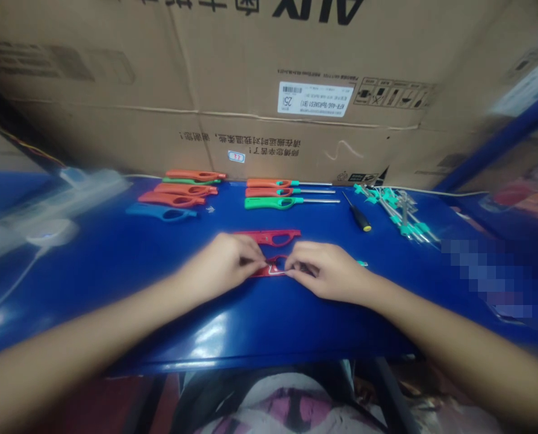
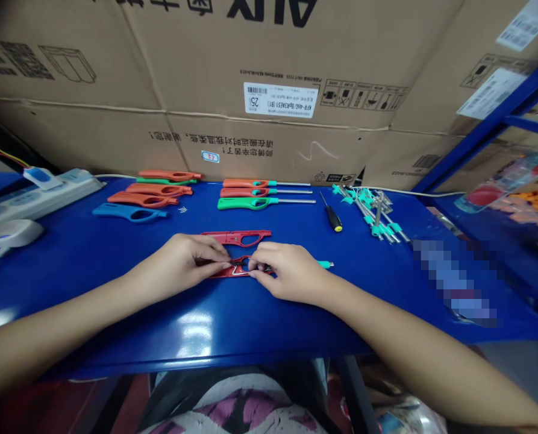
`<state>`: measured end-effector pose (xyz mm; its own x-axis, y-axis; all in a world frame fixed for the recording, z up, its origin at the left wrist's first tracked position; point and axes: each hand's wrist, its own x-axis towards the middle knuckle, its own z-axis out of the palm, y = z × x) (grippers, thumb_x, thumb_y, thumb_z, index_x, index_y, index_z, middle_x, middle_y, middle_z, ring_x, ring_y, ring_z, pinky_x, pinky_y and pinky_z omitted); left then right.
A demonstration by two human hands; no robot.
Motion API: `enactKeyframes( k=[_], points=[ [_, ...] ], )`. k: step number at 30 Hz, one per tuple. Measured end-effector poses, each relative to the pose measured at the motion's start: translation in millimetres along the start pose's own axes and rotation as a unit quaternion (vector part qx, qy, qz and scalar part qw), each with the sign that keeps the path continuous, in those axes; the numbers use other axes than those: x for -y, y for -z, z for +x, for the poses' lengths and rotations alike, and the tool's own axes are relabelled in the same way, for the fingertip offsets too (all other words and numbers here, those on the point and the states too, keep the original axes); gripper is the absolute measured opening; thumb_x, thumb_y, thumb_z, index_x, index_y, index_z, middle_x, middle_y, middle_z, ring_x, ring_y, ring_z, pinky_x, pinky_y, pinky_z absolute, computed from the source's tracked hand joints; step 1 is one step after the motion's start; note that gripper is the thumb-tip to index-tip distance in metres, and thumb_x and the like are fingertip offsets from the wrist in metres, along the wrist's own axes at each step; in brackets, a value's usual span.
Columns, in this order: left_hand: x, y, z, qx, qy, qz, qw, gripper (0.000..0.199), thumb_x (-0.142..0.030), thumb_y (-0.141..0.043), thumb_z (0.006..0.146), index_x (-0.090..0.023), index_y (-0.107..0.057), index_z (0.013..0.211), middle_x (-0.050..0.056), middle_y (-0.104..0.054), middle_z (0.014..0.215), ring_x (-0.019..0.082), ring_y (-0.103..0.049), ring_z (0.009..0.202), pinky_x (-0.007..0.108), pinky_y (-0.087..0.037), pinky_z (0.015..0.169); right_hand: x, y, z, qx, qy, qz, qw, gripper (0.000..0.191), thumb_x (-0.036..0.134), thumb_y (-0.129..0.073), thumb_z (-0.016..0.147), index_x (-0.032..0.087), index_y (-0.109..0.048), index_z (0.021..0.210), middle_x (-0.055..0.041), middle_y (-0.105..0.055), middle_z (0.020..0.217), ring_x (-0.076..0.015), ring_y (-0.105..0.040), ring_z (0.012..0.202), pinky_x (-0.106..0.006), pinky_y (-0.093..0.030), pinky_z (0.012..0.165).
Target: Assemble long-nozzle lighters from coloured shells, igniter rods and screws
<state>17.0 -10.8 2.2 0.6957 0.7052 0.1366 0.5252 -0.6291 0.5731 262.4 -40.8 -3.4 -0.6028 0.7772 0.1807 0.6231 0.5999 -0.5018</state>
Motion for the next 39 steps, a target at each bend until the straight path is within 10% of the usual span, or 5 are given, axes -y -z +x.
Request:
enactKeyframes(
  k=[11,39],
  points=[
    [-18.9,-0.1,-18.9,0.060,-0.107,0.296,0.947,0.027,-0.023,-0.052,0.100,-0.013,-0.072,0.114,0.013,-0.067,0.101,0.027,-0.064,0.091,0.041,-0.053,0.083,1.3,-3.1,-0.4,-0.014,-0.001,-0.020,1.000,0.007,0.019,-0.061,0.091,0.019,-0.068,0.094,-0.0006,-0.066,0.084,-0.0120,-0.059,0.073,-0.023,-0.040,0.065],
    [-11.6,1.6,-9.3,0.042,-0.094,0.122,0.987,0.023,-0.015,-0.054,0.095,-0.022,-0.062,0.115,0.008,-0.063,0.111,0.025,-0.060,0.101,0.039,-0.049,0.088,-4.2,9.2,-1.4,0.012,0.011,-0.022,1.000,0.010,0.015,-0.060,0.092,0.018,-0.069,0.089,-0.0028,-0.069,0.085,-0.0137,-0.061,0.074,-0.025,-0.042,0.068]
  ],
)
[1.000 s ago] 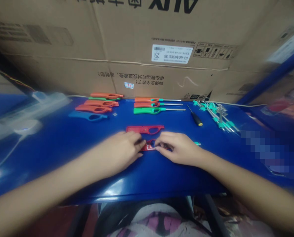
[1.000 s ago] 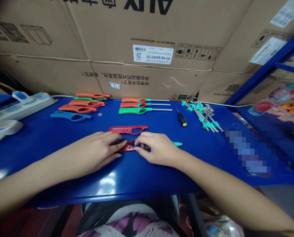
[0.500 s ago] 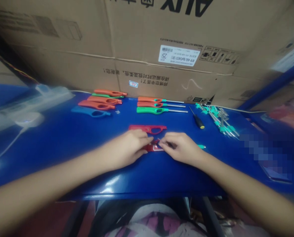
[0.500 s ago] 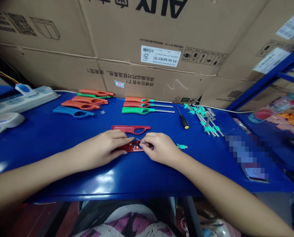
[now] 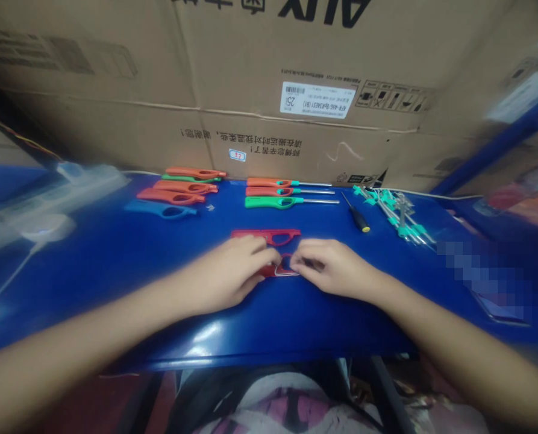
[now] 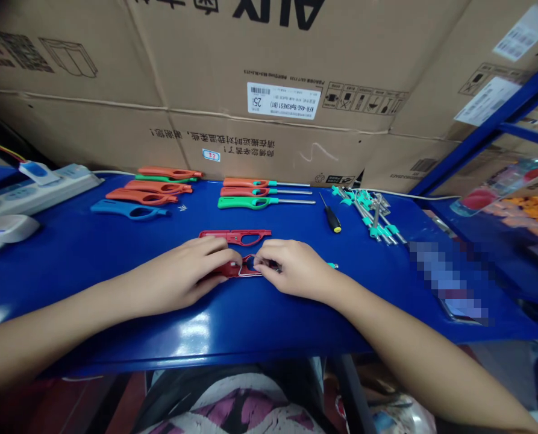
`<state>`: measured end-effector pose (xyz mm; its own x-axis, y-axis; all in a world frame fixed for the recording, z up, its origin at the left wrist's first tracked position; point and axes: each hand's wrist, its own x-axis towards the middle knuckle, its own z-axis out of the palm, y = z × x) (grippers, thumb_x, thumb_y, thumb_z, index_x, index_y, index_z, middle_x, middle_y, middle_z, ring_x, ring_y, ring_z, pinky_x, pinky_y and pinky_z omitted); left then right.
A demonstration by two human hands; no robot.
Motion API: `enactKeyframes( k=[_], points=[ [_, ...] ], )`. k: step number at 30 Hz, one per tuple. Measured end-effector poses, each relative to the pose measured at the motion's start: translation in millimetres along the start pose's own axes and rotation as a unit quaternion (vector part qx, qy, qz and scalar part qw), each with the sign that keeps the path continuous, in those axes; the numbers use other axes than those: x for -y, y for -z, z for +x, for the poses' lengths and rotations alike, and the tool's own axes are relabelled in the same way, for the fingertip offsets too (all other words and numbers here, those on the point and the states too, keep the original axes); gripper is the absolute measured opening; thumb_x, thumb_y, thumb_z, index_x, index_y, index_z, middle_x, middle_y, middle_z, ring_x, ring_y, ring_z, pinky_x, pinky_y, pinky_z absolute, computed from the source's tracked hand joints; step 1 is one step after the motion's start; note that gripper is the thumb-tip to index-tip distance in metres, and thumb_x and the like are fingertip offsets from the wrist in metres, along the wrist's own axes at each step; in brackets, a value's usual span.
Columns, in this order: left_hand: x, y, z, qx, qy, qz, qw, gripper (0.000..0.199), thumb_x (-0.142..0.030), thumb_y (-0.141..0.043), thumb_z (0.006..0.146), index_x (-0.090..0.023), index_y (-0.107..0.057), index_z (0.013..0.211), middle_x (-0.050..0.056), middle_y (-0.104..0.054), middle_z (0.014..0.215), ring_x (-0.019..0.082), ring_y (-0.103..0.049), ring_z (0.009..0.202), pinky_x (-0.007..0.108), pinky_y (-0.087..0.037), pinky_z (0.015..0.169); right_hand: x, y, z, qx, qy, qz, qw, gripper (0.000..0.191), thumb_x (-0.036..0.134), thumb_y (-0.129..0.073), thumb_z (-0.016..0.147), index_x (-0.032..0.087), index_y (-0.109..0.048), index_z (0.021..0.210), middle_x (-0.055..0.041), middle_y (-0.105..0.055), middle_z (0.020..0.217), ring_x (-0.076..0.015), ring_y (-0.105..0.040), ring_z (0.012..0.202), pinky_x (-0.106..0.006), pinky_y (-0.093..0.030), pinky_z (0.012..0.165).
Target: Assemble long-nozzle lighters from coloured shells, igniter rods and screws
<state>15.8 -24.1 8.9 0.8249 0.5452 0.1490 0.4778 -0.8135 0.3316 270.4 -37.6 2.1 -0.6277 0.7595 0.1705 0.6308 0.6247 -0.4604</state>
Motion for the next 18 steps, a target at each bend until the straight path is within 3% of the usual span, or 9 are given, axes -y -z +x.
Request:
enactKeyframes(
  k=[5,12,18],
  points=[
    [0.1,4.4,-0.6,0.014,-0.013,0.046,0.999,0.025,-0.016,-0.048,0.099,-0.026,-0.063,0.116,0.007,-0.059,0.108,0.024,-0.054,0.099,0.039,-0.045,0.088,-5.1,11.3,-4.7,0.065,0.058,0.008,0.996,0.008,0.020,-0.060,0.095,0.020,-0.067,0.097,-0.0035,-0.067,0.095,-0.0148,-0.062,0.082,-0.025,-0.044,0.071],
    [0.4,6.1,0.8,0.043,-0.018,0.078,0.996,0.028,-0.016,-0.047,0.099,-0.026,-0.065,0.119,0.009,-0.057,0.108,0.025,-0.051,0.096,0.039,-0.044,0.085,-7.8,8.6,-2.9,0.073,0.061,-0.016,0.995,0.007,0.019,-0.058,0.096,0.020,-0.065,0.097,-0.0028,-0.066,0.096,-0.0142,-0.060,0.080,-0.025,-0.042,0.069],
    [1.2,4.3,1.0,0.037,-0.026,0.080,0.996,0.027,-0.017,-0.048,0.098,-0.026,-0.065,0.117,0.009,-0.057,0.108,0.025,-0.051,0.097,0.039,-0.043,0.084,-8.1,6.9,-1.4,0.061,0.048,-0.011,0.997,0.005,0.017,-0.058,0.094,0.019,-0.063,0.094,-0.0019,-0.065,0.092,-0.0141,-0.059,0.079,-0.025,-0.041,0.069]
  ],
)
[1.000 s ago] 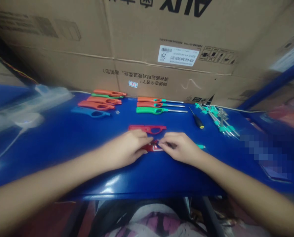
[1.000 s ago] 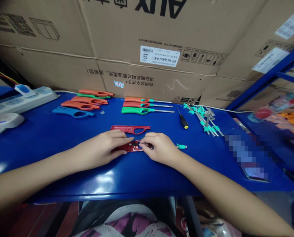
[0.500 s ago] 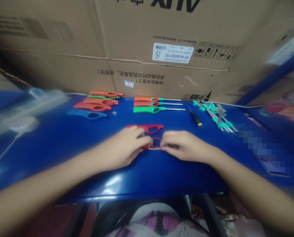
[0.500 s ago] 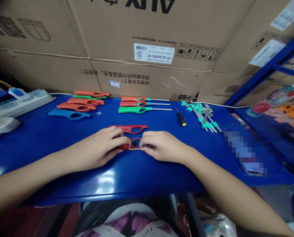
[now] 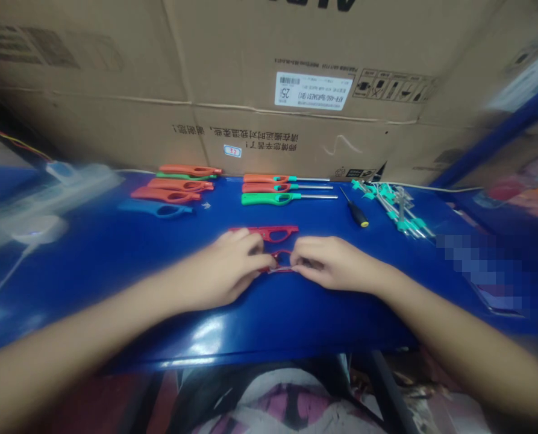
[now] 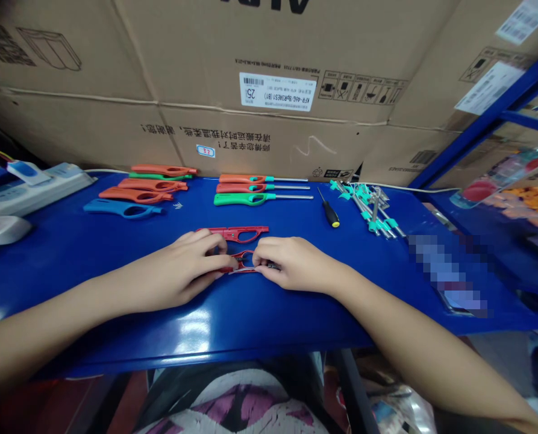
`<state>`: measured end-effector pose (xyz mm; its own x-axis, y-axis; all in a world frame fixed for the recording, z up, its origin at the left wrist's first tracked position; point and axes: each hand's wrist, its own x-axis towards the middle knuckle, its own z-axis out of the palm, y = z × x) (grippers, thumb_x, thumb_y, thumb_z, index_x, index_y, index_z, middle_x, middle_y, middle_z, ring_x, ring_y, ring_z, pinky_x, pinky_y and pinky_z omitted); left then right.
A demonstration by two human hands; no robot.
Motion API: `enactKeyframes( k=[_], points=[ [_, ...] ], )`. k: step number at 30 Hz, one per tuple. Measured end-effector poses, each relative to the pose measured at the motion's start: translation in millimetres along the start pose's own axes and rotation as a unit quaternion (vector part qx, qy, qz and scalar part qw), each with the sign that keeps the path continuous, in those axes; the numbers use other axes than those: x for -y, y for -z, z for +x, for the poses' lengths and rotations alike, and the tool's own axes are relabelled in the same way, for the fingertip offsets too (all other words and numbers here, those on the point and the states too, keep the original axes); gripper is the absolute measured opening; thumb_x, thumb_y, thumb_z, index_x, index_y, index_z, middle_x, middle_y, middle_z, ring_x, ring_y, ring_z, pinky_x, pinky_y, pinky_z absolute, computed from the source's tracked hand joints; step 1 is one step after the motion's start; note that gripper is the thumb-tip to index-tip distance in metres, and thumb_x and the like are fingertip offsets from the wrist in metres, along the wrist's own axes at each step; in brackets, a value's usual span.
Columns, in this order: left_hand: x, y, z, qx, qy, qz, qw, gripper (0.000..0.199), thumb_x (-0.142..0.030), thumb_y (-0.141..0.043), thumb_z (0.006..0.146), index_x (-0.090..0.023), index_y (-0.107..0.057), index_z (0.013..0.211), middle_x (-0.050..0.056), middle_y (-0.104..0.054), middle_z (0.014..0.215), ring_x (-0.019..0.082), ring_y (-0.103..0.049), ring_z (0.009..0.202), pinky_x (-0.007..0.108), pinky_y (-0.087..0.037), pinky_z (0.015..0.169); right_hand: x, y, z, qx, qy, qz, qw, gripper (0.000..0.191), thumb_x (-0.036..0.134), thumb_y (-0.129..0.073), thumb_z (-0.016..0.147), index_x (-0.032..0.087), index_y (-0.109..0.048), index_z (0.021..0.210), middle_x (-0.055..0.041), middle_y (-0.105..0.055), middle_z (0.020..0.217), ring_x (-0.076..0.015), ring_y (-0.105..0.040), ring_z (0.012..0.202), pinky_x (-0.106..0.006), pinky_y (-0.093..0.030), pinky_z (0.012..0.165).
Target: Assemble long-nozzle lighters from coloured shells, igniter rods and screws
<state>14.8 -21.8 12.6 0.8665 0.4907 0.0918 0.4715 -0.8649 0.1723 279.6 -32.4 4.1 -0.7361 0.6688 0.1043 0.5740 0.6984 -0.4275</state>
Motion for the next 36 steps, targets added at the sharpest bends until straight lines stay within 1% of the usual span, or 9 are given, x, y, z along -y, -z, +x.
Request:
enactKeyframes(
  k=[5,10,15,19,24,30,34,36],
  points=[
    [1.0,-6.3,1.9,-0.016,0.000,-0.041,0.999,0.019,-0.023,-0.050,0.100,-0.024,-0.064,0.113,0.008,-0.056,0.107,0.025,-0.053,0.099,0.040,-0.044,0.087,1.4,-1.2,0.5,-0.005,-0.022,0.008,1.000,0.002,0.019,-0.061,0.094,0.020,-0.062,0.095,-0.0007,-0.065,0.090,-0.0132,-0.058,0.078,-0.024,-0.039,0.068],
    [3.3,-14.7,3.4,-0.033,-0.003,-0.098,0.995,0.015,-0.021,-0.049,0.100,-0.022,-0.061,0.110,0.007,-0.057,0.111,0.023,-0.055,0.103,0.038,-0.045,0.090,3.8,-1.3,0.2,-0.012,-0.045,0.016,0.999,0.003,0.017,-0.063,0.092,0.020,-0.062,0.093,0.0014,-0.063,0.082,-0.0109,-0.054,0.067,-0.022,-0.037,0.064],
    [3.1,-18.1,3.3,-0.048,-0.001,-0.128,0.991,0.014,-0.017,-0.051,0.098,-0.020,-0.062,0.107,0.007,-0.056,0.113,0.023,-0.054,0.107,0.038,-0.045,0.094,3.0,-1.4,1.1,-0.024,-0.038,0.019,0.999,0.005,0.015,-0.065,0.090,0.019,-0.063,0.091,0.0022,-0.062,0.079,-0.0098,-0.052,0.064,-0.022,-0.036,0.064],
    [2.8,-19.9,3.8,-0.053,0.004,-0.141,0.989,0.015,-0.016,-0.052,0.098,-0.020,-0.064,0.106,0.007,-0.057,0.112,0.023,-0.054,0.108,0.038,-0.044,0.095,2.5,0.1,1.4,-0.021,-0.032,0.015,0.999,0.004,0.015,-0.063,0.092,0.019,-0.062,0.092,0.0018,-0.063,0.081,-0.0106,-0.054,0.068,-0.022,-0.036,0.065],
    [3.5,-20.9,4.9,-0.057,0.005,-0.144,0.988,0.016,-0.015,-0.052,0.097,-0.020,-0.064,0.107,0.007,-0.058,0.112,0.023,-0.054,0.108,0.039,-0.044,0.096,3.4,1.0,-0.4,-0.004,-0.026,0.001,1.000,0.005,0.021,-0.065,0.093,0.020,-0.060,0.092,0.0017,-0.064,0.084,-0.0112,-0.055,0.071,-0.022,-0.036,0.064],
    [2.7,-20.5,5.5,-0.060,0.002,-0.137,0.989,0.016,-0.016,-0.051,0.097,-0.020,-0.062,0.107,0.007,-0.058,0.112,0.024,-0.054,0.107,0.039,-0.044,0.094,3.5,-1.8,-0.6,-0.008,-0.031,-0.019,0.999,0.004,0.019,-0.063,0.092,0.020,-0.062,0.095,0.0008,-0.066,0.086,-0.0116,-0.057,0.070,-0.023,-0.037,0.063],
    [2.1,-19.8,5.5,-0.063,-0.006,-0.120,0.991,0.017,-0.017,-0.048,0.099,-0.021,-0.062,0.108,0.008,-0.058,0.112,0.024,-0.054,0.107,0.041,-0.044,0.093,2.5,-1.9,-0.4,-0.004,-0.002,-0.036,0.999,0.010,0.020,-0.057,0.096,0.020,-0.066,0.102,-0.0028,-0.068,0.095,-0.0149,-0.063,0.081,-0.025,-0.041,0.068],
    [2.1,-20.2,5.5,-0.066,-0.013,-0.111,0.991,0.019,-0.018,-0.047,0.100,-0.022,-0.063,0.110,0.008,-0.057,0.113,0.025,-0.054,0.108,0.041,-0.045,0.093,2.0,-1.8,-0.4,-0.006,0.000,-0.039,0.999,0.011,0.020,-0.057,0.097,0.020,-0.066,0.102,-0.0031,-0.069,0.096,-0.0154,-0.064,0.082,-0.025,-0.042,0.069]
  ],
)
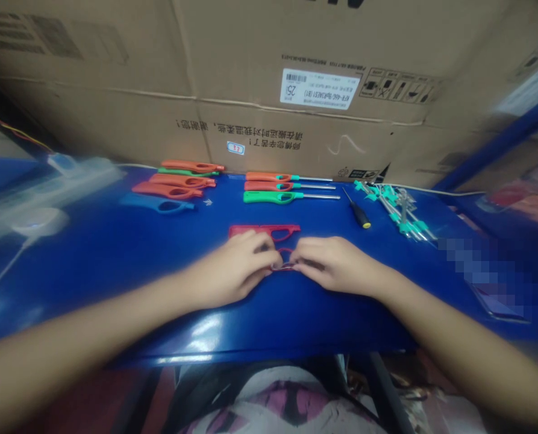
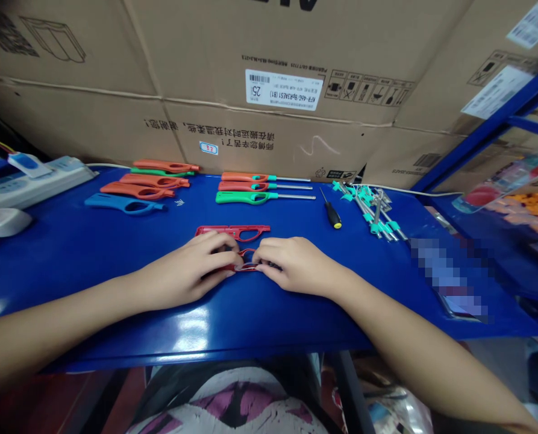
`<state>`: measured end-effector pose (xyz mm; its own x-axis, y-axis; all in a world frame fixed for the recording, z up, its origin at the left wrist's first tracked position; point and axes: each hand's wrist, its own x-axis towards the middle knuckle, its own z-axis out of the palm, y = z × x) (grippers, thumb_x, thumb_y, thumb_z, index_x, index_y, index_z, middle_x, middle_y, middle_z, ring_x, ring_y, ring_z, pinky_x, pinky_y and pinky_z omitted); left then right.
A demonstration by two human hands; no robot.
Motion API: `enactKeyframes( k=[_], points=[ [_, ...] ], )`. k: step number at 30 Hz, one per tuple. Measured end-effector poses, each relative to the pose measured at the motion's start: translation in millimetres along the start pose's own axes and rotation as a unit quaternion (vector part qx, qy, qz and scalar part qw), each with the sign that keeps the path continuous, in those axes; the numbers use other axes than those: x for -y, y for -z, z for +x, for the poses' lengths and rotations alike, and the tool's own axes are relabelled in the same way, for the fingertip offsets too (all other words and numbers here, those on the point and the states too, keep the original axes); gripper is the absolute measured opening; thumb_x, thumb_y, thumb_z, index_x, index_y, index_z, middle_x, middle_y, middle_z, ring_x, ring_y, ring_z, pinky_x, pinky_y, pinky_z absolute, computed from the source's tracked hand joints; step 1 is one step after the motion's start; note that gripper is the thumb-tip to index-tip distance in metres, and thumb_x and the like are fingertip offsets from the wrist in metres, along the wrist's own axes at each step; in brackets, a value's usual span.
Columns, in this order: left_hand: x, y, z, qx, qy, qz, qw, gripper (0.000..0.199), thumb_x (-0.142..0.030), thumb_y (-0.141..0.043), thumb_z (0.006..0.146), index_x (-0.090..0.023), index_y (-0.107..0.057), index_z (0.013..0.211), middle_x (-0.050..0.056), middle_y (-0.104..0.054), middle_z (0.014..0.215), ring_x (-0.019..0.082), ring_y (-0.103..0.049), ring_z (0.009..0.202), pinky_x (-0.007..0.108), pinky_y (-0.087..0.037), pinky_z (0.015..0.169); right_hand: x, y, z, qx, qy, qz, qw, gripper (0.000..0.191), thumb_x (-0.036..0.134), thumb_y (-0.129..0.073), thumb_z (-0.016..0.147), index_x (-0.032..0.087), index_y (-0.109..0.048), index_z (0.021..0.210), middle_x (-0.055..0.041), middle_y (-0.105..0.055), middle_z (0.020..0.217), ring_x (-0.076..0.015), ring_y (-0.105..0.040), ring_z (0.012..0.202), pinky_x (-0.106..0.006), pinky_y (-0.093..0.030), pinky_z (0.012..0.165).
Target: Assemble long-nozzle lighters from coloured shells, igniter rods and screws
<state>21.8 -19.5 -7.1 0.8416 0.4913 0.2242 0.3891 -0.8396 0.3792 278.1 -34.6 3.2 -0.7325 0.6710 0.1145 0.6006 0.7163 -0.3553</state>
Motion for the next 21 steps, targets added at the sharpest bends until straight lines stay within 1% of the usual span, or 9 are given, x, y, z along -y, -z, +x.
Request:
enactKeyframes(
  k=[4,11,17,21],
  points=[
    [-0.2,-1.5,-0.7,-0.006,-0.006,0.001,1.000,0.021,-0.019,-0.047,0.101,-0.022,-0.065,0.111,0.009,-0.057,0.115,0.025,-0.054,0.109,0.040,-0.045,0.093,-0.8,0.0,0.2,-0.005,-0.018,0.007,1.000,0.007,0.021,-0.060,0.096,0.020,-0.066,0.099,-0.0024,-0.068,0.095,-0.0151,-0.063,0.082,-0.025,-0.042,0.069],
    [2.1,-2.6,-1.1,-0.014,-0.002,-0.017,1.000,0.020,-0.017,-0.051,0.099,-0.022,-0.066,0.111,0.008,-0.060,0.115,0.024,-0.055,0.110,0.040,-0.045,0.096,-0.9,0.1,1.4,-0.006,-0.022,0.017,1.000,0.009,0.021,-0.057,0.098,0.021,-0.066,0.099,-0.0030,-0.068,0.097,-0.0159,-0.063,0.084,-0.026,-0.043,0.072],
    [4.0,-2.8,-1.2,-0.017,0.005,-0.021,1.000,0.022,-0.016,-0.054,0.097,-0.023,-0.069,0.111,0.007,-0.063,0.114,0.023,-0.057,0.111,0.040,-0.045,0.098,1.7,-1.6,2.2,-0.012,-0.042,-0.001,0.999,0.008,0.020,-0.059,0.095,0.020,-0.067,0.095,-0.0033,-0.068,0.093,-0.0152,-0.060,0.078,-0.026,-0.040,0.067],
    [3.0,-1.7,-1.4,-0.020,0.007,-0.011,1.000,0.021,-0.018,-0.055,0.097,-0.024,-0.070,0.109,0.006,-0.065,0.114,0.023,-0.059,0.109,0.040,-0.046,0.096,-1.1,3.0,0.2,-0.007,-0.032,0.036,0.999,0.008,0.019,-0.059,0.096,0.020,-0.067,0.096,-0.0036,-0.067,0.095,-0.0159,-0.061,0.084,-0.026,-0.043,0.073]
  ],
)
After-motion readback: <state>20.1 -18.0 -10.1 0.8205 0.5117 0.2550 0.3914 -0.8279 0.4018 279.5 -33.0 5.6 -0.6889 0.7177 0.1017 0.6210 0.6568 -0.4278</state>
